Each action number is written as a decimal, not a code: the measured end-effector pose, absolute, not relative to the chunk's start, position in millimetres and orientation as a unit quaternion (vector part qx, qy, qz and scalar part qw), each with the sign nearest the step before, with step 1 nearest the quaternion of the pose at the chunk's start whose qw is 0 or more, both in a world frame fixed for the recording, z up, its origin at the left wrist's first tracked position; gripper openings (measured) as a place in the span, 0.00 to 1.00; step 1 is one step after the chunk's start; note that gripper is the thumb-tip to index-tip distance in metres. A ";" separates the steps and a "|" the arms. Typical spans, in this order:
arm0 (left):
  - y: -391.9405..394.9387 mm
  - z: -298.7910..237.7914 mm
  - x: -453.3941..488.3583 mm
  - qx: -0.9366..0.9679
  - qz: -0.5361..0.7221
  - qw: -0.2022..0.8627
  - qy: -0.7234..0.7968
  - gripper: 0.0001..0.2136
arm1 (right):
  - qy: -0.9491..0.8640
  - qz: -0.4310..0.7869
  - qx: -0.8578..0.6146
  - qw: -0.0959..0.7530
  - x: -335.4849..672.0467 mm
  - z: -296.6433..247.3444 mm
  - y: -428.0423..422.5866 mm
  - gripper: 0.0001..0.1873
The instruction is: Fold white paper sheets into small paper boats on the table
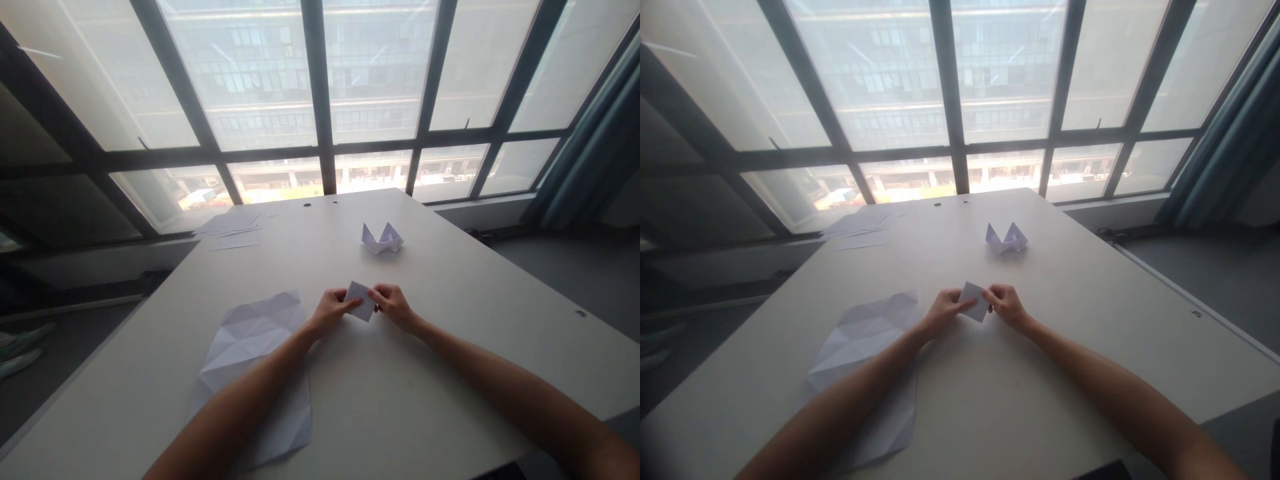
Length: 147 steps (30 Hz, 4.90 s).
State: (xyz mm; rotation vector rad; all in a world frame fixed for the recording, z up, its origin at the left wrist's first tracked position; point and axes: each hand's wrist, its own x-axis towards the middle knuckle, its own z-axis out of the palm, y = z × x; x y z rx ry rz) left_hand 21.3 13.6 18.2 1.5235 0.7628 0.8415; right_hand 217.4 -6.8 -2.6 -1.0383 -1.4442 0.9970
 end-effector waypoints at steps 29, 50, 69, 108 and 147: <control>25.3 3.2 24.5 0.506 0.434 0.656 0.353 0.26 | -0.508 0.372 -0.481 0.610 227.6 -5.5 1.9 0.23; 13.3 19.7 24.1 0.640 0.367 0.583 0.339 0.20 | -0.578 0.464 -0.436 0.510 211.4 6.6 -13.6 0.14; 11.8 18.4 27.9 0.665 0.374 0.546 0.346 0.20 | -0.667 0.347 -0.443 0.488 217.0 2.6 -7.5 0.20; 18.8 10.2 28.9 0.424 0.508 0.668 0.340 0.17 | -0.587 0.300 -0.447 0.605 219.2 4.9 -7.4 0.17; 32.0 -1.6 22.0 0.392 0.582 0.649 0.294 0.15 | -0.601 -0.034 -0.687 0.406 330.9 75.2 162.3 0.13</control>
